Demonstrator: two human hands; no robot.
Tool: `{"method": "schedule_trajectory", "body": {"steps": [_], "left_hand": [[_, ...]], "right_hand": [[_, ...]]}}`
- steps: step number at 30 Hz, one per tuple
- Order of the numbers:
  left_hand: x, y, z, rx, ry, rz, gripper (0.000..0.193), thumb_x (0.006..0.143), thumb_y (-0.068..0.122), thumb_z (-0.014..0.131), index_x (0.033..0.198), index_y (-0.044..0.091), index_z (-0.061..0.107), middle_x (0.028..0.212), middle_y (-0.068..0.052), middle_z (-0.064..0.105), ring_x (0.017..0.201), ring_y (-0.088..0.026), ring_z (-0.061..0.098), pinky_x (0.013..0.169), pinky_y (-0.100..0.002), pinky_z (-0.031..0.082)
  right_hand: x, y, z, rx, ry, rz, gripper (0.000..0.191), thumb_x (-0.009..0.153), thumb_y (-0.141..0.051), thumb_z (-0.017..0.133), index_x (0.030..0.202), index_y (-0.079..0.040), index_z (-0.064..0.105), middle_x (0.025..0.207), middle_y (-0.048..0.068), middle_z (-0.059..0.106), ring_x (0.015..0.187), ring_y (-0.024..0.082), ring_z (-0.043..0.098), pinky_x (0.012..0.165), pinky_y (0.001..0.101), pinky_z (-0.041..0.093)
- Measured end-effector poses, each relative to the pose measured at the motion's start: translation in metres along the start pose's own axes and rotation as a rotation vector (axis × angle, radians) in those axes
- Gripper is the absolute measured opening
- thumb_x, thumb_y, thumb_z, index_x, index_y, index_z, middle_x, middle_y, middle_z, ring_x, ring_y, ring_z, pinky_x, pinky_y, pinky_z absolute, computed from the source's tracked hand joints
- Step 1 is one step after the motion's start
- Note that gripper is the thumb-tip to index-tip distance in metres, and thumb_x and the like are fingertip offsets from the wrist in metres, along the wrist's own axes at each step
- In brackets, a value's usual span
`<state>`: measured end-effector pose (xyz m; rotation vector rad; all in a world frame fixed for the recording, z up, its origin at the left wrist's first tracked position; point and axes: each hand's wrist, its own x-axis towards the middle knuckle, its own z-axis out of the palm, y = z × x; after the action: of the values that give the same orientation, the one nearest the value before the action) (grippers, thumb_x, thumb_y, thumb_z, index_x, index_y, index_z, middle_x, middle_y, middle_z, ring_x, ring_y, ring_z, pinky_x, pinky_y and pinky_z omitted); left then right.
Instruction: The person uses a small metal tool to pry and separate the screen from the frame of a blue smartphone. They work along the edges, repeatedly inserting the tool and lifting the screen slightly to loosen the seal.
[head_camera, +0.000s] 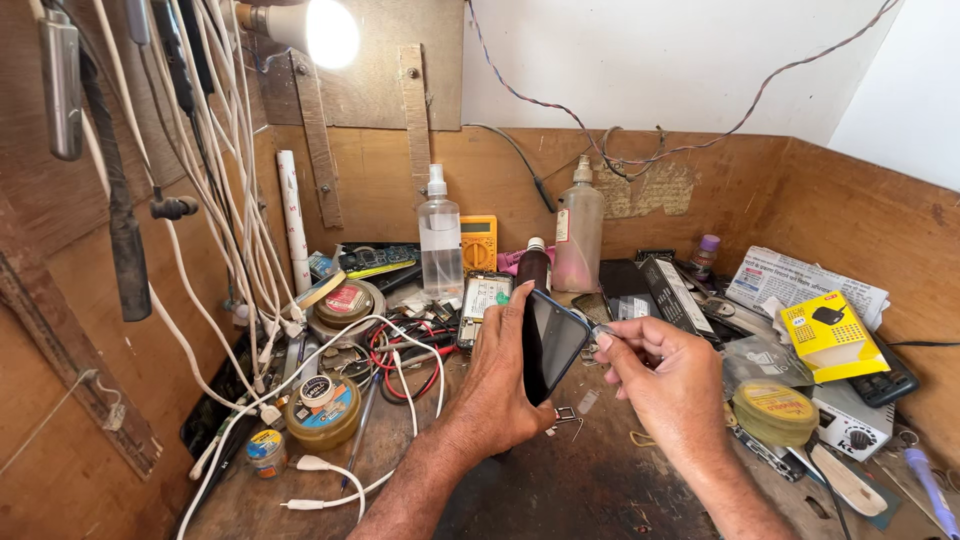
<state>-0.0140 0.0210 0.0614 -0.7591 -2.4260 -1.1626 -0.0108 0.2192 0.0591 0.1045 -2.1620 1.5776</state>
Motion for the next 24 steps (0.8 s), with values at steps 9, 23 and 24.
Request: {"method": "schedule_trajectory", "body": {"steps": [9, 23, 24], "left_hand": [[0.0, 0.001, 0.001, 0.041, 0.017, 0.01, 0.123, 0.057, 0.003, 0.082, 0.158, 0.01, 0.011, 0.12, -0.021, 0.044, 0.121, -0.043, 0.048, 0.108, -0.051, 0.039], [0.001, -0.004, 0.009, 0.074, 0.067, 0.055, 0.127, 0.054, 0.002, 0.084, 0.158, 0.005, 0.011, 0.123, -0.023, 0.043, 0.123, -0.045, 0.045, 0.108, -0.052, 0.038], [0.002, -0.004, 0.009, 0.073, 0.062, 0.047, 0.128, 0.054, 0.003, 0.084, 0.158, 0.005, 0.01, 0.124, -0.023, 0.043, 0.123, -0.045, 0.045, 0.108, -0.051, 0.038]], "right_hand": [[-0.004, -0.008, 0.002, -0.017, 0.043, -0.048, 0.017, 0.09, -0.01, 0.073, 0.103, -0.001, 0.078, 0.078, 0.008, 0.079, 0.061, 0.009, 0.069, 0.049, 0.0241, 0.055], [-0.006, -0.007, 0.002, -0.036, 0.056, -0.091, 0.016, 0.09, -0.01, 0.073, 0.102, 0.0, 0.077, 0.078, 0.007, 0.079, 0.061, 0.008, 0.07, 0.049, 0.0241, 0.055], [-0.006, -0.006, 0.002, -0.037, 0.055, -0.087, 0.016, 0.09, -0.01, 0.073, 0.102, 0.0, 0.077, 0.078, 0.007, 0.079, 0.061, 0.009, 0.07, 0.049, 0.0243, 0.055]]}}
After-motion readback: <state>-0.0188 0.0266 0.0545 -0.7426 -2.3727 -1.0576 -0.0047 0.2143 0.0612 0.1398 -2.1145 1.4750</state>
